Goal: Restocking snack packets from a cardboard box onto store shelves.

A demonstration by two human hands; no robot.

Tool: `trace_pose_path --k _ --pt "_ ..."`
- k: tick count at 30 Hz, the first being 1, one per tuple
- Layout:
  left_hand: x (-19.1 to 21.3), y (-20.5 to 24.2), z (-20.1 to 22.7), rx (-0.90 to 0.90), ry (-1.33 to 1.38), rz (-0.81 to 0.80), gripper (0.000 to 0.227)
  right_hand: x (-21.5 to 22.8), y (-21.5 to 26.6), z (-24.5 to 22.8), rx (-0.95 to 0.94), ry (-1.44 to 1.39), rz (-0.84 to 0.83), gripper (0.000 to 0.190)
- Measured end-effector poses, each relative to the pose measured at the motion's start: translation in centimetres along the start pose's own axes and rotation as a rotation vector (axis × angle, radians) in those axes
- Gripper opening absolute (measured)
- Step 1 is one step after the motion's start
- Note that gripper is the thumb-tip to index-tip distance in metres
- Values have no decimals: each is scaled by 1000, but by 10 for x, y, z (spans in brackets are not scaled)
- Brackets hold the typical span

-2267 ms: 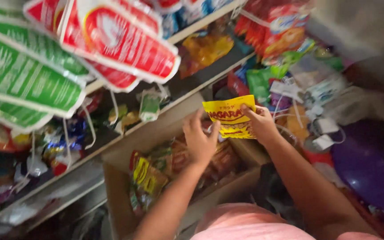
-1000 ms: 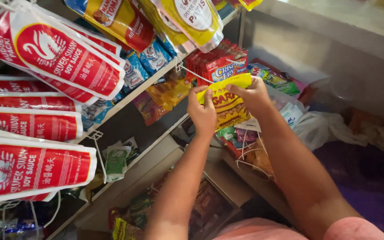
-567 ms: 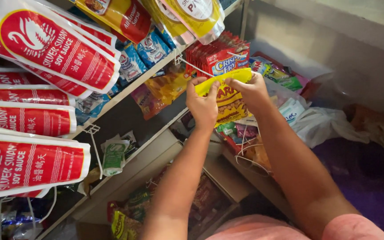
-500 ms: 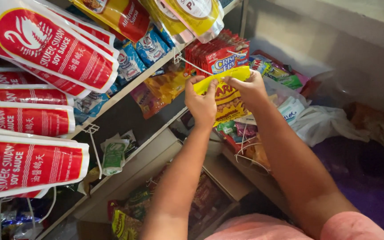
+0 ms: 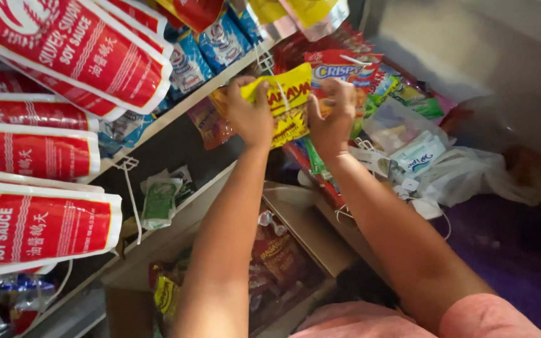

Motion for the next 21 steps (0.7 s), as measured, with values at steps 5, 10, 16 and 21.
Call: trace_pose_path --k 5,10,16,21 --pt "-2 -9 -6 4 -99 13 24 -31 1 -11 130 -91 -296 53" --pt "-10 -16 -19 98 -119 74 27 -62 -13 20 257 49 -366 69" --pt "-18 -27 -43 260 -267 32 49 -84 -24 59 308 79 -511 69" --pt "-10 6 -93 118 -399 12 47 -64 -3 20 524 12 -418 71"
Point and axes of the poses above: each hand's wrist, its own y-axis away from the middle knuckle, its own x-axis out of the back of the hand, z = x × y, the point moved 4 cm from there along -y, towards the middle knuckle, and after that the axes turned 8 degrees about -z, right-handed, at the moved point
